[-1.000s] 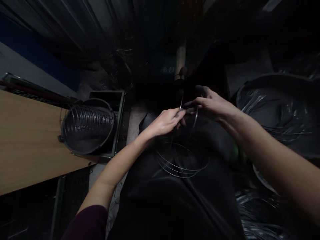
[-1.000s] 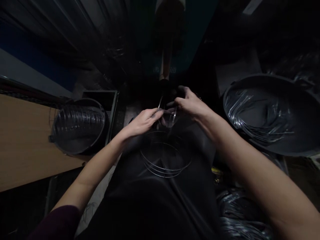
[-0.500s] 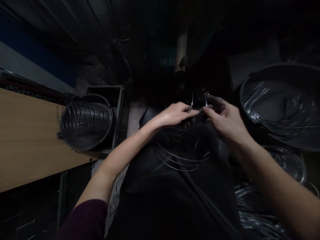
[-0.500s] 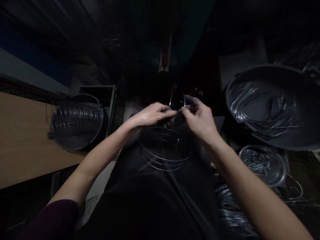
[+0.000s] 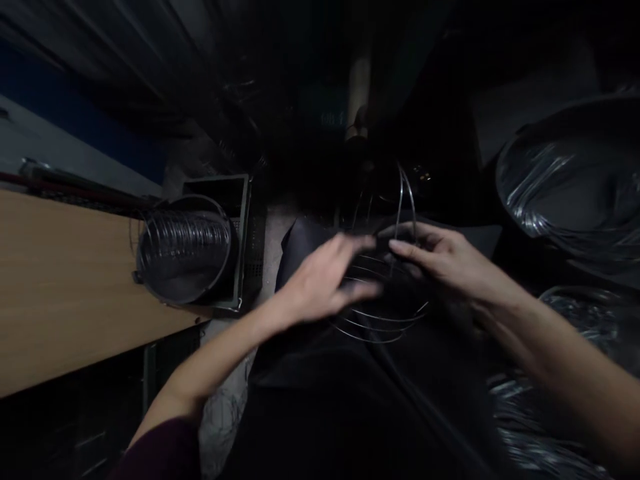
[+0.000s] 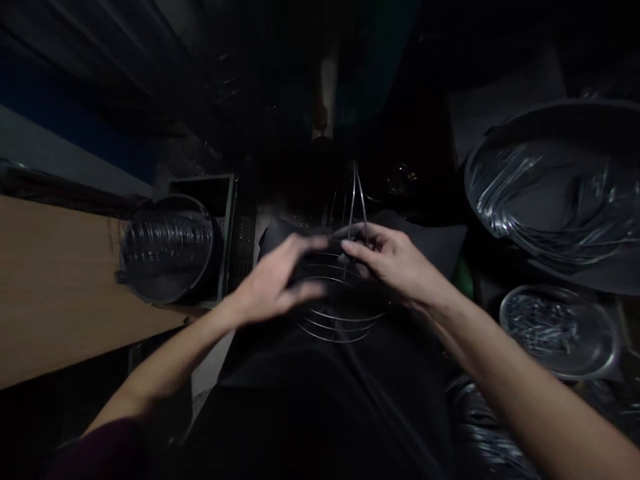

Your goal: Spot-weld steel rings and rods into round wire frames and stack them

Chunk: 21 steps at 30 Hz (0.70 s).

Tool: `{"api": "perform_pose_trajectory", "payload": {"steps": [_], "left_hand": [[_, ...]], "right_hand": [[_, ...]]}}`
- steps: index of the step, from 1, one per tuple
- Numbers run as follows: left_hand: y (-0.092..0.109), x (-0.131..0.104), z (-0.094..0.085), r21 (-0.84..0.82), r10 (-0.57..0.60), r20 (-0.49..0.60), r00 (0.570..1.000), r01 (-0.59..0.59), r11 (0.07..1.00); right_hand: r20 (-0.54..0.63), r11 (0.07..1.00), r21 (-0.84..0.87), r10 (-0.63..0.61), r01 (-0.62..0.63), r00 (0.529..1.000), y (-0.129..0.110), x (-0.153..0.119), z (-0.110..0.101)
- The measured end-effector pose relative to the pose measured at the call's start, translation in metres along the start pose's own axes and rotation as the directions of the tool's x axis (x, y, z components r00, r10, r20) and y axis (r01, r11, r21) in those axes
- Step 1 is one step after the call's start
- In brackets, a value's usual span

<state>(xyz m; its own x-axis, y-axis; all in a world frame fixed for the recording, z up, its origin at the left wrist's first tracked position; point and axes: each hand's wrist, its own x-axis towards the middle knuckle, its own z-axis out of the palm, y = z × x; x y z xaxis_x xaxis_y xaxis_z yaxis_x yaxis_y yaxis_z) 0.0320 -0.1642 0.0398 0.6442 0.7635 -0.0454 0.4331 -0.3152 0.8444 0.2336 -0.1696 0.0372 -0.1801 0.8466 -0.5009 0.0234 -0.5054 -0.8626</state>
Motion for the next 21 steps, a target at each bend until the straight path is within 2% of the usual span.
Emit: {"api": "perform_pose_trajectory", "payload": {"steps": [1, 2, 4, 6, 8, 11, 14, 16, 18, 21], "left_hand": [[-0.005, -0.022, 0.009, 0.142, 0.043, 0.102, 0.994, -0.057, 0.988], [-0.012, -0.042, 0.019, 0.274, 0.053, 0.158, 0.986, -0.095, 0.957], [-0.031, -0.067, 0.04, 0.471, 0.045, 0.145, 0.988, -0.109, 0.875], [-0.049, -0.071, 0.056, 0.535, 0.089, 0.071, 0.993, -0.114, 0.837], [-0.059, -0.06, 0.06, 0.509, 0.151, -0.002, 0.989, -0.129, 0.851], [-0.061, -0.033, 0.046, 0.4, 0.214, -0.128, 0.969, -0.147, 0.905], [-0.058, -0.008, 0.027, 0.276, 0.274, -0.278, 0.921, -0.197, 0.941], [-0.057, 0.006, 0.018, 0.236, 0.308, -0.356, 0.882, -0.234, 0.943], [-0.056, 0.018, 0.009, 0.247, 0.341, -0.396, 0.853, -0.259, 0.934], [-0.054, 0.033, -0.004, 0.309, 0.414, -0.401, 0.817, -0.305, 0.901]], "right_hand": [[-0.004, 1.0, 0.024, -0.017, 0.018, 1.0, -0.003, 0.0, 0.0], [0.013, 0.999, 0.039, -0.027, 0.026, 1.0, -0.004, -0.001, 0.001], [0.07, 0.999, 0.048, -0.025, 0.022, 0.997, -0.002, -0.007, 0.008], [0.084, 0.999, 0.036, -0.015, 0.012, 0.996, 0.005, -0.013, 0.017], [0.026, 1.0, 0.006, -0.024, 0.024, 0.999, 0.013, -0.015, 0.024], [-0.091, 0.998, -0.037, -0.06, 0.057, 0.994, 0.013, -0.005, 0.024], [-0.162, 0.995, 0.068, -0.056, 0.067, 0.985, -0.006, 0.013, 0.014], [-0.148, 0.979, 0.191, -0.049, 0.077, 0.988, -0.025, 0.024, 0.008], [-0.083, 0.957, 0.278, -0.062, 0.082, 0.995, -0.042, 0.032, 0.003], [0.009, 0.954, 0.293, -0.074, 0.068, 0.997, -0.055, 0.041, 0.001]]}}
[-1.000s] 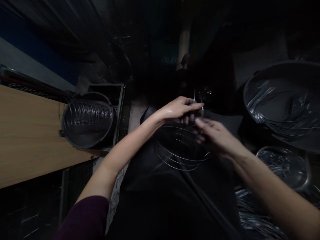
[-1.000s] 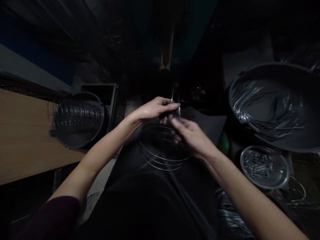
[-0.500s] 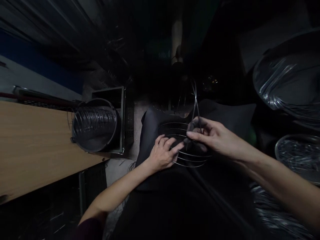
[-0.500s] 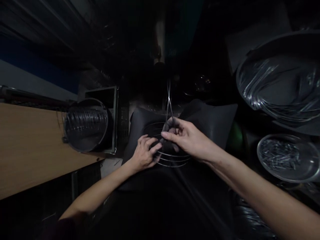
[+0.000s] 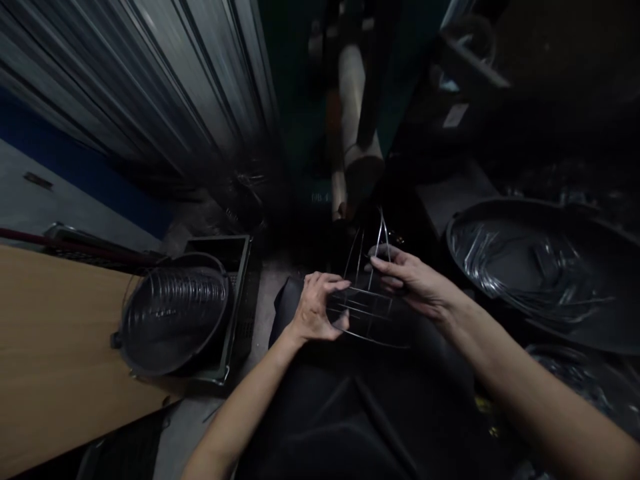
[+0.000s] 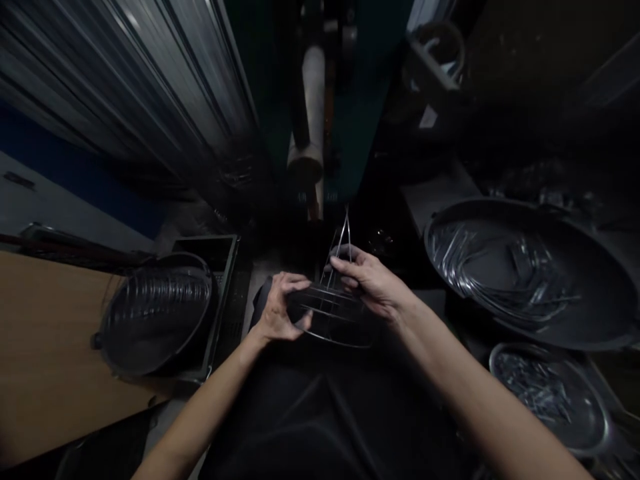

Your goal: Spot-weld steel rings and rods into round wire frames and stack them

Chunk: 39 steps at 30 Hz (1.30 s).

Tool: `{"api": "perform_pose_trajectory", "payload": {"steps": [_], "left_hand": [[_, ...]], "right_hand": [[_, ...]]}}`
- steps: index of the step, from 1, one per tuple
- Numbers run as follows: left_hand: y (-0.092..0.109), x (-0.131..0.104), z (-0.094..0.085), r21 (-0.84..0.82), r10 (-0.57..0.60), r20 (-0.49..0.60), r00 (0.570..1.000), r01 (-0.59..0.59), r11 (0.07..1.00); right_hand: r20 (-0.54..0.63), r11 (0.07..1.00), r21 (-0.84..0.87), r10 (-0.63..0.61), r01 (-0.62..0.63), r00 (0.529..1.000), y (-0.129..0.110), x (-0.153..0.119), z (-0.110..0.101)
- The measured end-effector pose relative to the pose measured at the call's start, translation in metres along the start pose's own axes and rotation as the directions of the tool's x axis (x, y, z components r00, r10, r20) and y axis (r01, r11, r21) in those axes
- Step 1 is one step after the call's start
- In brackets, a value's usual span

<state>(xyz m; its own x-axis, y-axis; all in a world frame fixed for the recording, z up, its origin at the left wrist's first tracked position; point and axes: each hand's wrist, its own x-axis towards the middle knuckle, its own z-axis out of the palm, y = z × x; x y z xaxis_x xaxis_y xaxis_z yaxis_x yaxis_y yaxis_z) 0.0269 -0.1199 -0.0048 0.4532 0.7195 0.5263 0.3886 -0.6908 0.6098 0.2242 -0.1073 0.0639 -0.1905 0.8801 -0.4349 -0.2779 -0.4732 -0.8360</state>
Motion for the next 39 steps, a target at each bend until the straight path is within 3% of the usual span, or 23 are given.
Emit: {"api": "perform_pose_trajectory", "payload": {"steps": [5, 9, 16, 24, 34, 39], "left_hand": [[-0.006, 0.023, -0.007, 0.039, 0.118, -0.051, 0.992, -0.116, 0.992], [-0.012, 0.031, -0.008, 0.013, 0.096, -0.103, 0.99, -0.095, 0.995], [-0.026, 0.044, -0.008, 0.002, 0.08, -0.12, 0.99, -0.08, 0.997], [-0.055, 0.062, 0.0, -0.199, 0.023, -0.234, 0.972, -0.071, 0.977], [-0.064, 0.074, -0.006, -0.171, -0.002, -0.2, 0.98, -0.033, 0.985], [-0.071, 0.086, -0.008, -0.168, -0.027, -0.13, 0.991, 0.005, 0.986]], "right_hand": [[-0.019, 0.999, 0.032, -0.038, 0.038, 0.999, -0.001, 0.016, -0.004], [0.0, 0.992, 0.117, -0.052, 0.051, 0.999, -0.006, 0.027, -0.006], [-0.033, 0.995, -0.008, -0.1, 0.1, 0.994, -0.023, 0.041, 0.004], [-0.066, 0.991, -0.064, -0.12, 0.116, 0.991, -0.049, 0.063, 0.012], [-0.069, 0.992, -0.062, -0.113, 0.109, 0.991, -0.05, 0.081, 0.01], [-0.068, 0.985, -0.076, -0.159, 0.153, 0.985, -0.054, 0.091, 0.006]]}}
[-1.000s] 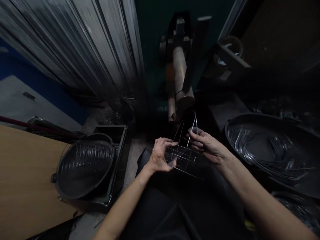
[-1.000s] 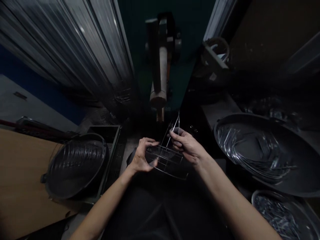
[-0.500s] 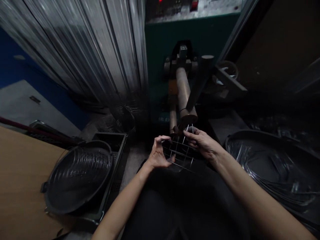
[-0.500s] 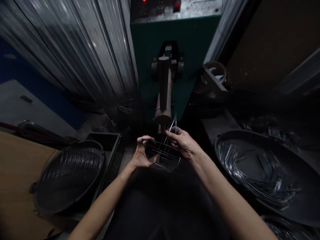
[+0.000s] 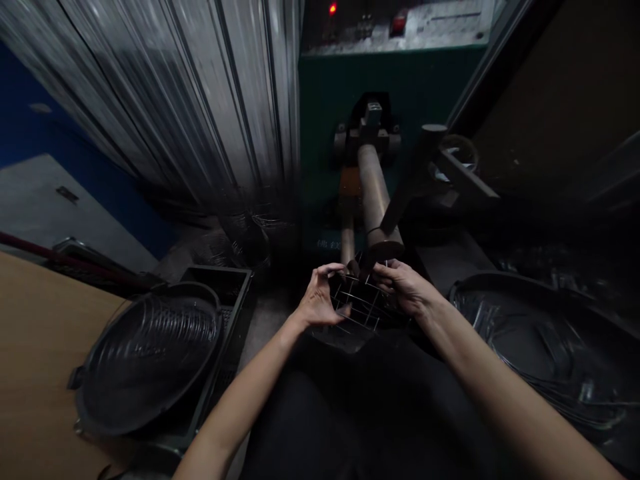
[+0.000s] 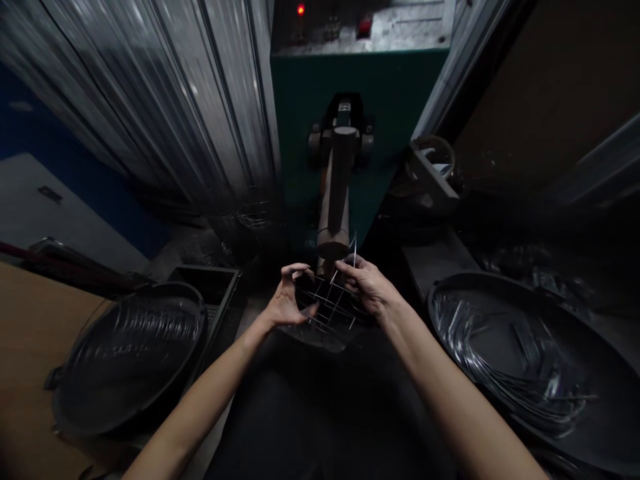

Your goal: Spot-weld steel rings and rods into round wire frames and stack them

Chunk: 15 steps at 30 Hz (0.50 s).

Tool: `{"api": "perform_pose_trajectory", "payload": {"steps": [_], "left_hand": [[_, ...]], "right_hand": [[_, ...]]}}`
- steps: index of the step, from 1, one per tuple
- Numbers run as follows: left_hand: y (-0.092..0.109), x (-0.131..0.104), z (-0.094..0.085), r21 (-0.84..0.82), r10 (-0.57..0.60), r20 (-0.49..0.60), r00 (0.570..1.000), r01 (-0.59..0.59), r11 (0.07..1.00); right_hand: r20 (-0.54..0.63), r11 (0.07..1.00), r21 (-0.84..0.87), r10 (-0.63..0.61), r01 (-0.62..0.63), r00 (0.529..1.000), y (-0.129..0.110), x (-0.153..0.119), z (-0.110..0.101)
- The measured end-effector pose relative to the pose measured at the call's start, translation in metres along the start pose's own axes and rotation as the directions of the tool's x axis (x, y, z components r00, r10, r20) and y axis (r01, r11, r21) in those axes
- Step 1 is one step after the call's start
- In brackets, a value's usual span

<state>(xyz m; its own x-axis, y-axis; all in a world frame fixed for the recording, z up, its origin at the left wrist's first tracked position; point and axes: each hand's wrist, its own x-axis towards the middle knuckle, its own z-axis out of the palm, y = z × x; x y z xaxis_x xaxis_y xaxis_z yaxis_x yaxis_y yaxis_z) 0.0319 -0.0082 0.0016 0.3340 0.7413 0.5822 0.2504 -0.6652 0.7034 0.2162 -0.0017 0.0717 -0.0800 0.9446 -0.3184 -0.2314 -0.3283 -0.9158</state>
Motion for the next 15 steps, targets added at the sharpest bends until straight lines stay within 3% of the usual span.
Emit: {"api": "perform_pose_trajectory", "payload": {"steps": [15], "left_hand": [[-0.0057, 0.0056, -0.0074, 0.018, -0.002, 0.019, 1.0, 0.001, 1.0]], "right_hand": [[-0.019, 0.999, 0.026, 0.032, -0.031, 0.999, 0.0059, 0.011, 0.0004]]}}
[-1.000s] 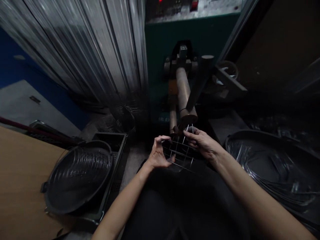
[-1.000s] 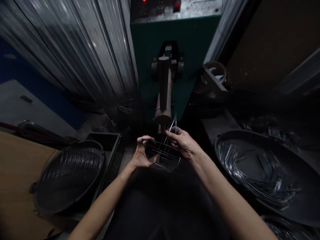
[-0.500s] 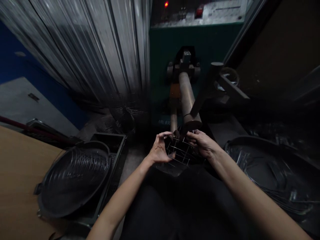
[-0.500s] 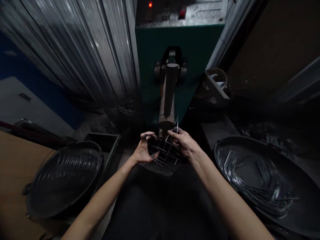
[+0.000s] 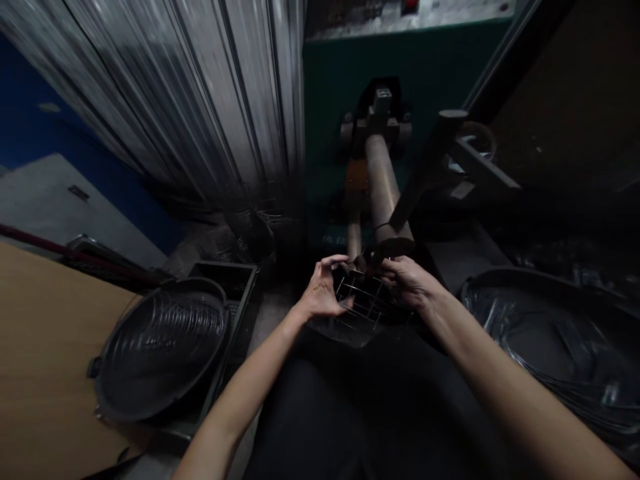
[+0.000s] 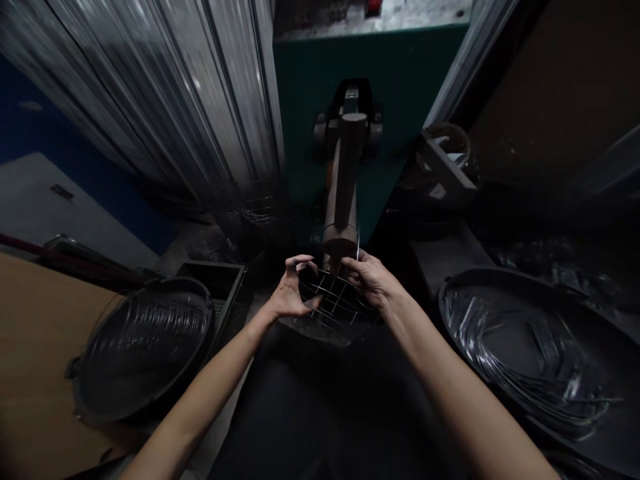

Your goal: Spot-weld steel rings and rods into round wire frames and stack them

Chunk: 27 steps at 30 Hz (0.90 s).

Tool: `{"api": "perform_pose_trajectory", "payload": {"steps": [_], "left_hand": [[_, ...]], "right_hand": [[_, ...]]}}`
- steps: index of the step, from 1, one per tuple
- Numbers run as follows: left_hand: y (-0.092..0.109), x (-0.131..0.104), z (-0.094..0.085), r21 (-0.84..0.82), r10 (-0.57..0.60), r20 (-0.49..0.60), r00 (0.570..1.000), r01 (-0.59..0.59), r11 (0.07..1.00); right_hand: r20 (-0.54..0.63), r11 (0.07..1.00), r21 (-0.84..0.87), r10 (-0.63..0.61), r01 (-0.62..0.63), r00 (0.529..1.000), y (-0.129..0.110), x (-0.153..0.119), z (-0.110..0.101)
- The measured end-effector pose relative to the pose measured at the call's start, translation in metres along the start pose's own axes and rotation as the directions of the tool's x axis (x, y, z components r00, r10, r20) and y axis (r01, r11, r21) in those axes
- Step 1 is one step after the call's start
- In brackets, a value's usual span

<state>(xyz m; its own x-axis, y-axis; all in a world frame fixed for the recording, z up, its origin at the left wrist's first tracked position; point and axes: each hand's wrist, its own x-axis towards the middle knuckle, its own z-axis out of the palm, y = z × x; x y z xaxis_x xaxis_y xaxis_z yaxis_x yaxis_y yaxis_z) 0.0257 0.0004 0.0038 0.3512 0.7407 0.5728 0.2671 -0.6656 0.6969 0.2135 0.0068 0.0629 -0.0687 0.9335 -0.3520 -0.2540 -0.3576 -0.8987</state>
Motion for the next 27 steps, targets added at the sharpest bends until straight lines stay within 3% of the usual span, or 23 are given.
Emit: {"api": "perform_pose_trajectory", "payload": {"steps": [6, 11, 18, 27], "left_hand": [[0.002, 0.003, -0.005, 0.017, 0.031, 0.021, 0.999, -0.031, 0.999], [0.001, 0.003, -0.004, -0.036, 0.036, 0.007, 0.999, -0.036, 0.999], [-0.005, -0.007, 0.0, -0.058, 0.009, -0.045, 0.999, -0.012, 0.998], [-0.009, -0.008, -0.008, -0.128, -0.015, -0.089, 0.996, 0.003, 0.992]], "right_hand": [[-0.074, 1.0, 0.022, 0.005, -0.003, 0.997, 0.004, 0.003, 0.002], [-0.189, 0.966, 0.243, -0.036, 0.082, 0.981, 0.0, -0.001, -0.003], [-0.038, 0.983, 0.17, -0.061, 0.067, 0.997, -0.009, -0.009, -0.004], [-0.058, 0.985, 0.152, -0.07, 0.078, 0.996, -0.007, -0.005, 0.013]]}}
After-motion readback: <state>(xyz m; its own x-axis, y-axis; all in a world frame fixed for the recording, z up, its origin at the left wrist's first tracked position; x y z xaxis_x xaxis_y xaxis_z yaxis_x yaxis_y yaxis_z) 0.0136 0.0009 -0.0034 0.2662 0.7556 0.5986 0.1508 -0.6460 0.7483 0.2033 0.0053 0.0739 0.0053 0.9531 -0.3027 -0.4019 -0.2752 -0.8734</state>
